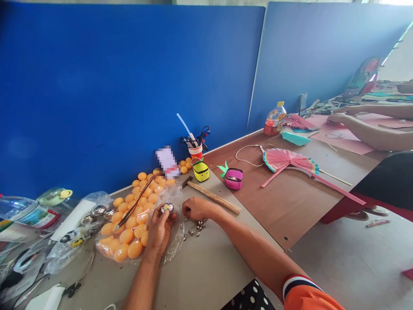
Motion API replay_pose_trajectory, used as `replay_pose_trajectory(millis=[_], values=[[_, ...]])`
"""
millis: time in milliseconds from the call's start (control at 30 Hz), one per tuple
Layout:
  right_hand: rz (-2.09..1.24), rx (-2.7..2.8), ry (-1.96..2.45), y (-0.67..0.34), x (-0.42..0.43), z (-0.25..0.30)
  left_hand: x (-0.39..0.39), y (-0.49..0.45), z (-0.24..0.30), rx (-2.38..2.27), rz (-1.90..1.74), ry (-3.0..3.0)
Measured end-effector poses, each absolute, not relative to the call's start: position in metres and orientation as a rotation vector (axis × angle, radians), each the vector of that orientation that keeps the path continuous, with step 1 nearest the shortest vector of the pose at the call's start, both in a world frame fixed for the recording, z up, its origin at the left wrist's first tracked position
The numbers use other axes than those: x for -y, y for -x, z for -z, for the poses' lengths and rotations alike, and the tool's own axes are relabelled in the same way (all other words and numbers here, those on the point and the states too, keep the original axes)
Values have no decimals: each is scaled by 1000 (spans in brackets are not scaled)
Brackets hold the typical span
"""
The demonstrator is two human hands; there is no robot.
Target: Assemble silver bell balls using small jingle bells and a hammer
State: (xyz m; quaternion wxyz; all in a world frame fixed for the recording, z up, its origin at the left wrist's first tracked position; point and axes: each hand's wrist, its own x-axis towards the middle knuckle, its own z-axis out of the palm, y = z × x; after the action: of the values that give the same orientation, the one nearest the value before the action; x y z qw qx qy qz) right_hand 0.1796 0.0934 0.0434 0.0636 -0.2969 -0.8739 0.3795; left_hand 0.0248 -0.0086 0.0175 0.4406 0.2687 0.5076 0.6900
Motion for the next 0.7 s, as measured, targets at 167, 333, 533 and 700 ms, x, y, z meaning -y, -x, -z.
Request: replay_pose_trajectory(millis=[167,333,533,700], values=[[-1519,2328,994,-183,-95,-49,9,-24,-18,-1251,-1707,-665],[-1846,1817,836,-180,-94,-49,10,-25,-20,-1234,-1698,-656],[-2004,1432,646,-176,-92,-50,11,-27,-23,-1243,-1682,-665],[-2179,1313,629,-180,-89,-56,12,-25,-19,-1313,-1638,-790]])
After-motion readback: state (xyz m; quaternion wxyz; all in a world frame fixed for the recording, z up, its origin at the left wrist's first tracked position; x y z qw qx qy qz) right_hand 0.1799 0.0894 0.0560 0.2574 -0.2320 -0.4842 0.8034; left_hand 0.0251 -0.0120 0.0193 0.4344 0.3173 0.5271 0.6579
